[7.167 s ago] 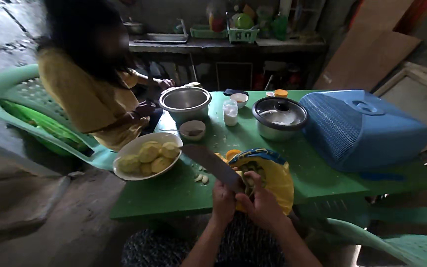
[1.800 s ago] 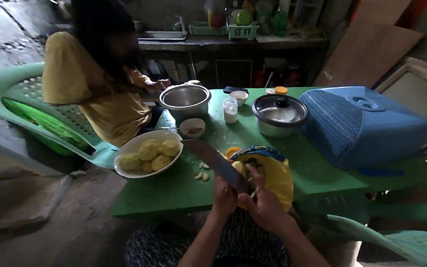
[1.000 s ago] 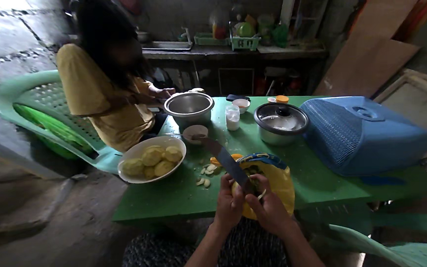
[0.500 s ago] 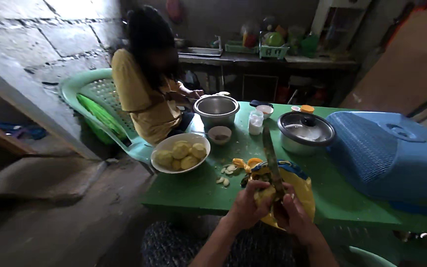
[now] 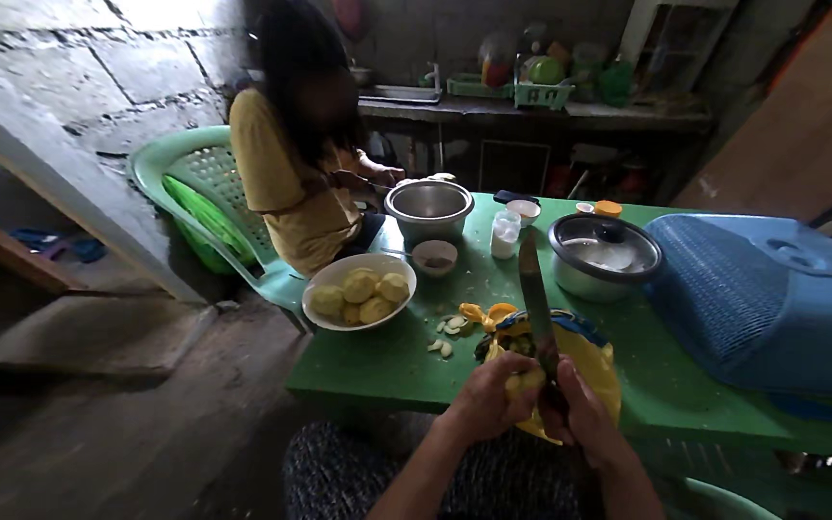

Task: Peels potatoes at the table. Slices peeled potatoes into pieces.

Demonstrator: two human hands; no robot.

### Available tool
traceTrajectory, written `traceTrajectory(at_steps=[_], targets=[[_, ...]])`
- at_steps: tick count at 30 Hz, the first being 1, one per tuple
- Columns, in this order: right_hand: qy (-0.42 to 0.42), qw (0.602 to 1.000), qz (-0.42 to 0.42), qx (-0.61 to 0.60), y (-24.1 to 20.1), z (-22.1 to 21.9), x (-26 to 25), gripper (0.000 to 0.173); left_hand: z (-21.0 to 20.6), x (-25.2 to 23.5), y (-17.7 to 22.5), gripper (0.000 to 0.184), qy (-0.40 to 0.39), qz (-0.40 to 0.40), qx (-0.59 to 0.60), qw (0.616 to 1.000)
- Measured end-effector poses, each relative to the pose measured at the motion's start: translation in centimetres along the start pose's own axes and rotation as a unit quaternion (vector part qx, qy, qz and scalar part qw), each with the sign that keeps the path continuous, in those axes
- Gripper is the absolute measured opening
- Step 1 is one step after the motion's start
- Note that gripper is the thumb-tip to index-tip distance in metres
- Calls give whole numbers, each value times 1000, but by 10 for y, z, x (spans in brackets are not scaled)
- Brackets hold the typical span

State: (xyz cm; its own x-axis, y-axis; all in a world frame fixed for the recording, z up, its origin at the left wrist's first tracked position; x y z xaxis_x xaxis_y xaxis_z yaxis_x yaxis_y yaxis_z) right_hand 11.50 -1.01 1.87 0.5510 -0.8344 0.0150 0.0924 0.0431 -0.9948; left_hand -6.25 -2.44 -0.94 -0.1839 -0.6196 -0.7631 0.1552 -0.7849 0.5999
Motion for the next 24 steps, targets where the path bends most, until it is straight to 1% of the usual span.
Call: traceTrajectory(at_steps=[3,5,6,8,10,12,14,16,18,20,22,24], targets=[[56,997,-46,25,0,0,-6,39,-3,1,5,38,4,-19,34,999],[86,993,-73,20,1,1,-9,34,-8,-2,12,38,24,-22,74,997],[97,992,-78,22,1,1,-10,34,-9,-3,15,40,46,-6,97,994],[114,990,-71,35,2,1,-8,38,-12,-7,19,49,112,69,157,979],[122,989,-59,56,3,1,-6,45,-11,-13,22,58,178,175,212,945],[126,987,-51,80,4,2,-5,55,-8,-16,22,59,232,273,282,890],[128,985,-35,110,4,3,-3,63,-6,-19,20,47,265,333,369,826],[129,980,-1,151,5,3,0,65,-5,-24,20,35,280,348,438,780],[137,970,58,191,7,-2,4,66,-6,-29,20,32,294,347,472,755],[141,953,117,242,6,-9,10,69,-9,-34,21,35,322,349,473,742],[137,935,139,295,5,-17,17,76,-12,-38,21,39,350,348,471,731],[140,917,152,342,4,-25,23,77,-15,-34,18,36,342,310,496,736]])
Point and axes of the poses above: each hand's wrist, its own x-axis away from the middle knuckle, its own z-axis out of the back of the hand, y = z × x, the point moved 1 cm from there along -x, towards the middle knuckle, and after that the axes turned 14 degrees about x, right-handed, at the moved point
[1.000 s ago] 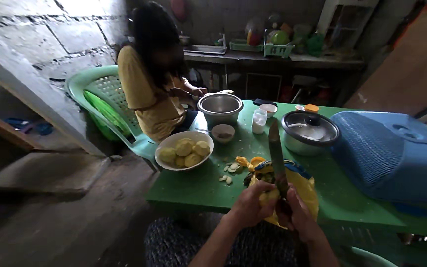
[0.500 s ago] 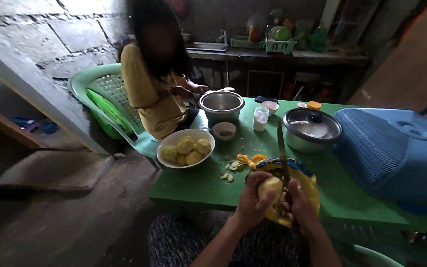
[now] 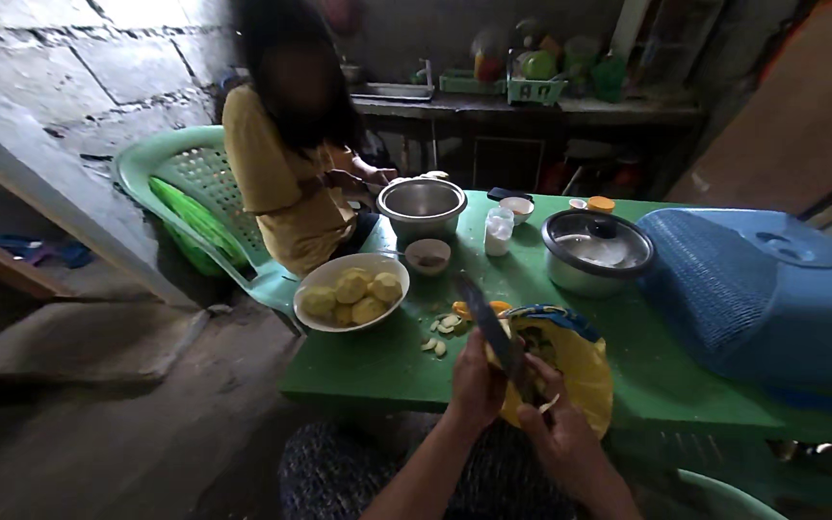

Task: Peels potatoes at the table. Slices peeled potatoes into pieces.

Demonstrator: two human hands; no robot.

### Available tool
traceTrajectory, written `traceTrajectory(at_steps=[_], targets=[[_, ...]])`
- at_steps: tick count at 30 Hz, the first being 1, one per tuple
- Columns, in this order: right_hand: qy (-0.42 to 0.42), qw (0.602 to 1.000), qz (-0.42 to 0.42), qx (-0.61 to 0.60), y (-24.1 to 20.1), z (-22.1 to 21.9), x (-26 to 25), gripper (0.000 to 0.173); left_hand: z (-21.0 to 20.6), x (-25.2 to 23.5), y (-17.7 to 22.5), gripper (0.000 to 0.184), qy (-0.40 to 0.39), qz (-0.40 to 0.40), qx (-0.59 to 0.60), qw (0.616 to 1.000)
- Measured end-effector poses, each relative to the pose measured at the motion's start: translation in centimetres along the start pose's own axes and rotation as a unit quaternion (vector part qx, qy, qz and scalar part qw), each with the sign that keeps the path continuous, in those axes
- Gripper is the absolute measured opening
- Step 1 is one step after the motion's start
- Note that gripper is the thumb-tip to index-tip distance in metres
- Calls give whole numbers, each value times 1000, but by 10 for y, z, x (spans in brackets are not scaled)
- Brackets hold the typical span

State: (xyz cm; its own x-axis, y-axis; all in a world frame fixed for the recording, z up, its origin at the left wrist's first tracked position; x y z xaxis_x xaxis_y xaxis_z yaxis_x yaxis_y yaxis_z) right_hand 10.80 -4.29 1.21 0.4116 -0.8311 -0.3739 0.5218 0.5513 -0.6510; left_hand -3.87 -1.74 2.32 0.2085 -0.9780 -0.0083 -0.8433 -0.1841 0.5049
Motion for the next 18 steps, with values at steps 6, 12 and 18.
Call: traceTrajectory(at_steps=[6,12,18], targets=[[44,989,70,120,-3,-8,9,74,1,-3,-4,30,25,33,99,994],[84,977,94,171,-2,-13,10,74,0,2,-5,35,31,9,117,993],[131,966,91,203,-1,-15,11,75,-2,18,-8,25,-1,-7,117,993]])
Point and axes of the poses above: each hand's wrist, its own x-axis away from the middle knuckle, its own z-axis out of the back of the hand, y = z × x, the point moved 1 cm from there along -x, towards the middle knuckle, and after that the axes turned 14 degrees about x, right-handed, at the moved point
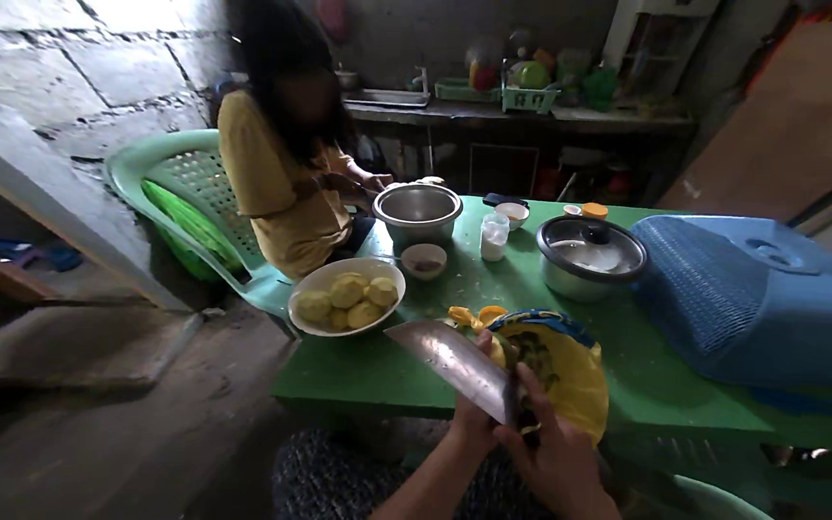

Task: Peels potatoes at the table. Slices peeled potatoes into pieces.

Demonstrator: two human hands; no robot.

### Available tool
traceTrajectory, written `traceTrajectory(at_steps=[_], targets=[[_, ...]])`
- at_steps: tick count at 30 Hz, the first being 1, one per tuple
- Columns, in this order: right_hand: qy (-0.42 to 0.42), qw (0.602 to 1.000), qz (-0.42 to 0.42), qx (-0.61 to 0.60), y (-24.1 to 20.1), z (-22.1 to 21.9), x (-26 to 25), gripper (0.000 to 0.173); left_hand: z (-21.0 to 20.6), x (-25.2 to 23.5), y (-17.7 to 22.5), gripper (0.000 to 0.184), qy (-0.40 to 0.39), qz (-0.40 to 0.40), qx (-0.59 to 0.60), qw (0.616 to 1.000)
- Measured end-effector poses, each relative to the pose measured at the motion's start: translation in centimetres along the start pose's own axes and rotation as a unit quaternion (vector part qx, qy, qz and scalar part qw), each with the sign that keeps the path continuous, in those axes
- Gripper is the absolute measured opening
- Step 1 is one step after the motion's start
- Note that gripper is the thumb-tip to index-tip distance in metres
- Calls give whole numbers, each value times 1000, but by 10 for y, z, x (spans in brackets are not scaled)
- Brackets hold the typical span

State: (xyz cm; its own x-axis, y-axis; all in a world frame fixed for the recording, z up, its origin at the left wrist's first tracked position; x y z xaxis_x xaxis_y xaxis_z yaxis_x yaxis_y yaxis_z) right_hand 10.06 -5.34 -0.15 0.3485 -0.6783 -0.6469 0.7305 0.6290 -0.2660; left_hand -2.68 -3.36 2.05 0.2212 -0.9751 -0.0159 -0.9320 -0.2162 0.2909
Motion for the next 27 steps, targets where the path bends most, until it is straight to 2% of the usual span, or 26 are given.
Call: traceTrajectory(at_steps=[5,15,21,22,23,24,27], targets=[[9,1000,-3,20,3,4,-2,79,-4,8,-6,22,38,-4,-32,999],[27,1000,-10,11,4,3,-4,72,0,16,-11,17,8,-23,-51,998],[18,998,-37,-42,6,3,-8,71,4,15,-14,31,-46,-47,-117,991],[12,996,-53,-64,8,3,-11,70,6,14,-14,37,-56,-45,-153,986],[0,993,-72,-94,10,4,-14,71,8,12,-16,53,-67,-44,-185,980],[-15,988,-90,-121,14,5,-17,72,9,11,-17,57,-69,-45,-202,976],[-55,977,-116,-169,21,9,-19,76,6,6,-15,49,-34,-17,-186,982]])
Point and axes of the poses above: each hand's wrist, its own x-axis away from the middle knuckle, its own z-axis out of the back of the hand, y = z × x, the point moved 1 cm from there along -x, towards the middle knuckle, and after that the axes turned 14 degrees about x, right-handed, at the moved point
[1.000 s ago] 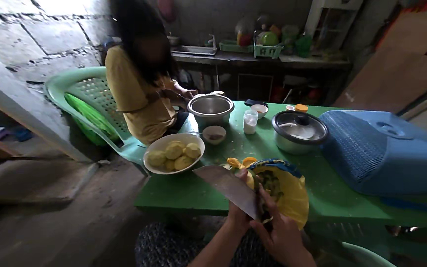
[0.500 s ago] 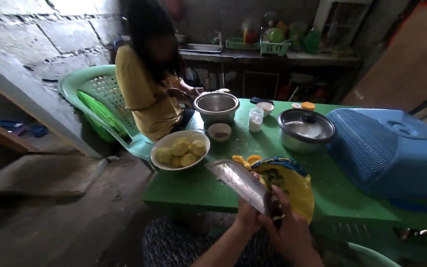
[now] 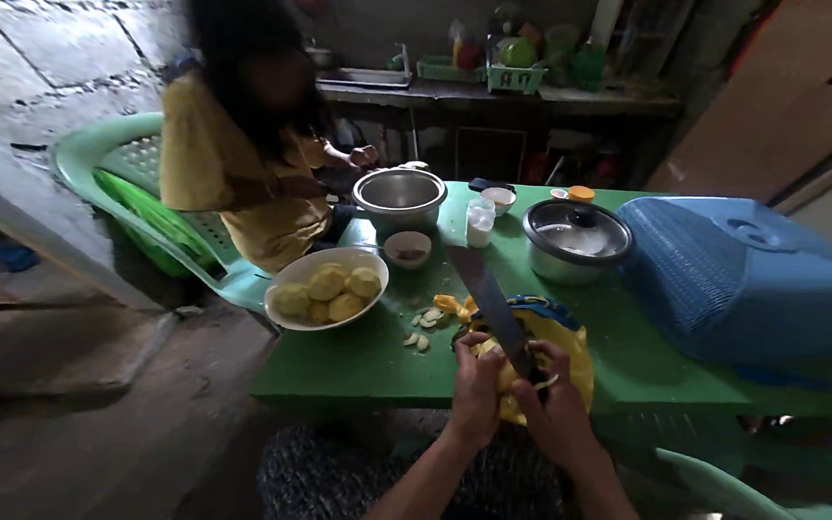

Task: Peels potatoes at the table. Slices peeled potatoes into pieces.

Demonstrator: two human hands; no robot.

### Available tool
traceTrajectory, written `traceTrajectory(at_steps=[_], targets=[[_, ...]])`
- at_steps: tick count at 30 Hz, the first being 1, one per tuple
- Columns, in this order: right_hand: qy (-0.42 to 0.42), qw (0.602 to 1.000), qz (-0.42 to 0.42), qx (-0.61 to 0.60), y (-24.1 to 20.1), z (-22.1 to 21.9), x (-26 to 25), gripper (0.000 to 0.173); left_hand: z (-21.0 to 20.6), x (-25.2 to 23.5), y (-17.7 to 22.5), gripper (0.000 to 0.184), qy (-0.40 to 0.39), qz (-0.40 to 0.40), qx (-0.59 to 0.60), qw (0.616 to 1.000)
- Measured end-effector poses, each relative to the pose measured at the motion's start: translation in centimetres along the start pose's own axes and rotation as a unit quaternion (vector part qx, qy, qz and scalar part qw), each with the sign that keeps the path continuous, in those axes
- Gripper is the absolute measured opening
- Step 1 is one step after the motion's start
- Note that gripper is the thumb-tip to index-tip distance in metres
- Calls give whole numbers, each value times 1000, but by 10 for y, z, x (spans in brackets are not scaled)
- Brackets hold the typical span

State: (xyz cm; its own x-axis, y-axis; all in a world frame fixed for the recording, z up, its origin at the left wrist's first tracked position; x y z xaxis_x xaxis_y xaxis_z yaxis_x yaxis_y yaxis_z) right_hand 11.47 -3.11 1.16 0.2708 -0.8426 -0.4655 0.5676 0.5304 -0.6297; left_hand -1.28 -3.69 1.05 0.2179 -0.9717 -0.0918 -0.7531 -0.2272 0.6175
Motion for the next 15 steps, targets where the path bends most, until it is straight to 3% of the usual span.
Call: traceTrajectory(at_steps=[3,5,8,15], targets=[[-38,999,0,15,1,3,5,83,0,-7,8,37,37,36,21,998],[-51,997,16,48,2,2,10,85,5,-8,8,36,16,27,44,999],[-34,994,47,95,1,-1,14,88,5,-6,6,36,-6,13,65,998],[-1,982,103,159,1,-3,16,85,7,-9,0,29,31,15,86,996]])
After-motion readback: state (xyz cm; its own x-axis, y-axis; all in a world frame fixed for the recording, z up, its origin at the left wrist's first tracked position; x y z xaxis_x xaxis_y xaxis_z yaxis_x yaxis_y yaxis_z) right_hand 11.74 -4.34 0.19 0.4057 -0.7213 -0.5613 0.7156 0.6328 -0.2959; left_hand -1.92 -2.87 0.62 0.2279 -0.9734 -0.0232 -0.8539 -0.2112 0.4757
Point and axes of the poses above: each hand's wrist, its own x-axis away from the middle knuckle, its own z-axis out of the back of the hand, y = z × x, the point moved 1 cm from there along -x, towards the middle knuckle, and after that the axes turned 14 degrees about x, right-handed, at the moved point
